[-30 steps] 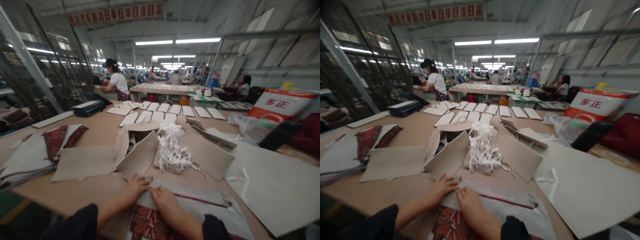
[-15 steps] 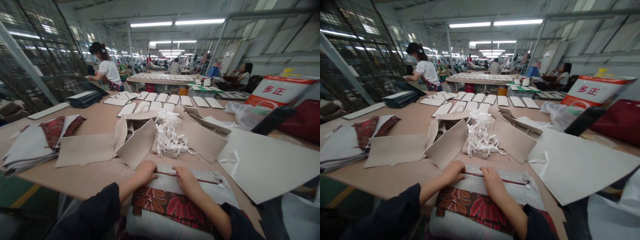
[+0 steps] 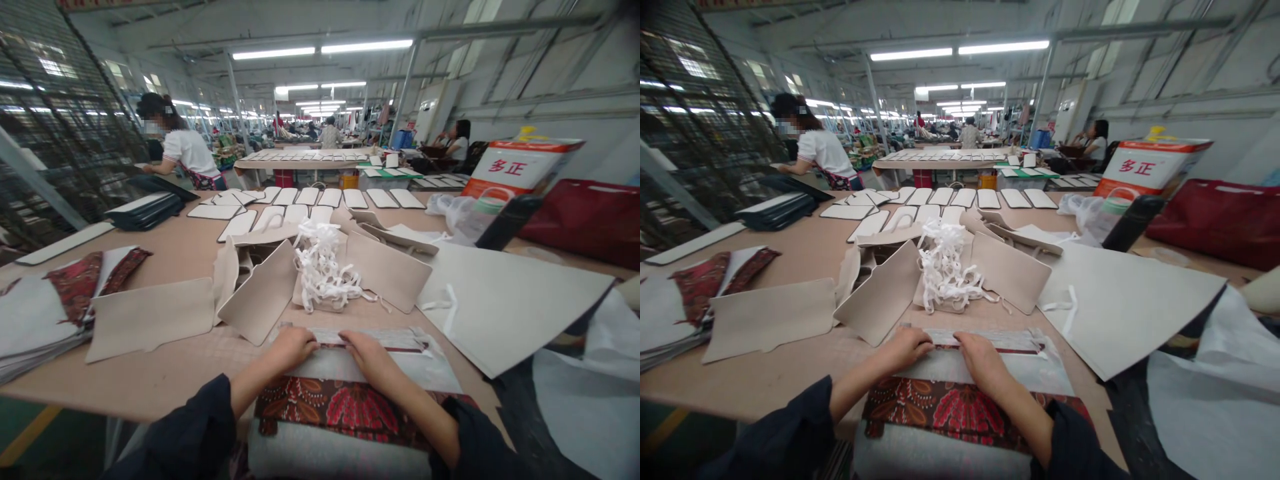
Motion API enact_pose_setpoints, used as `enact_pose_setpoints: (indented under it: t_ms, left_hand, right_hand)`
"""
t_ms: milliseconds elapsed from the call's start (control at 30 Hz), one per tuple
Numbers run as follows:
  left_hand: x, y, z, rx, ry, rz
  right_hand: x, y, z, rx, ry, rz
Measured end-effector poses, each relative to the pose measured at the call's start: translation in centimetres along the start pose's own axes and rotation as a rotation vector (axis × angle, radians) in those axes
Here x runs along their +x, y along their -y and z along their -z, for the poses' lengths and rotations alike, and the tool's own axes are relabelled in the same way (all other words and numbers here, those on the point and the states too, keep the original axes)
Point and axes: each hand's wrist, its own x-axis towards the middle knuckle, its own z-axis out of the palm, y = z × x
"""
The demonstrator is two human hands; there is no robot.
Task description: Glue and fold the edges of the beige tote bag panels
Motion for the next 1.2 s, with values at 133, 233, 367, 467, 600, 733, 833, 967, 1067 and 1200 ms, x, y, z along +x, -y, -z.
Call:
enact_pose_setpoints:
  t_ms: [133, 233, 367, 467, 600, 733, 833, 967, 1067, 1200]
  left_hand:
    - [0.4, -0.8, 0.0, 0.027, -0.048, -0.009]
    - [0.7, -0.8, -0.3, 0.016, -0.063, 0.001]
    - [1.7, -1.2, -1.2, -0.029, -0.056, -0.031]
    - [2.5, -2.0, -1.9, -0.058, -0.036, -0.067]
    - [2.8, -2.5, -2.6, -0.057, -0.074, -0.057]
    - [2.4, -2.2, -2.9, -0.04, -0.125, -0.024]
    - [1.6, -1.8, -2.3, -0.025, -0.087, -0.051]
    - [-0.9, -2.1, -0.7, 0.119, -0.144, -0.167]
    - [-3.6, -2.9, -0.7, 0.248, -0.272, -0.289]
    - [-6.7, -3.4, -3.9, 0.296, -0.336, -0.425]
  right_hand:
    - [1.5, 0.3, -1.2, 0.026, -0.024, 0.002]
    - [1.8, 0.6, -1.4, 0.032, -0.042, 0.009]
    - [1.6, 0.7, -1.7, 0.052, -0.083, 0.031]
    - [1.5, 0.3, -2.2, 0.083, -0.121, 0.04]
    - [1.9, -0.5, -2.3, 0.097, -0.095, 0.01]
    - [2.1, -1.1, -1.0, 0.054, -0.023, 0.01]
    - [1.4, -1.3, 0.6, 0.009, -0.001, 0.002]
    - [-1.3, -0.6, 3.0, -0.157, 0.02, 0.073]
    - [-4.5, 0.4, 4.1, -0.28, 0.003, 0.14]
    - [-8.3, 1.4, 4.3, -0.278, 0.114, 0.121]
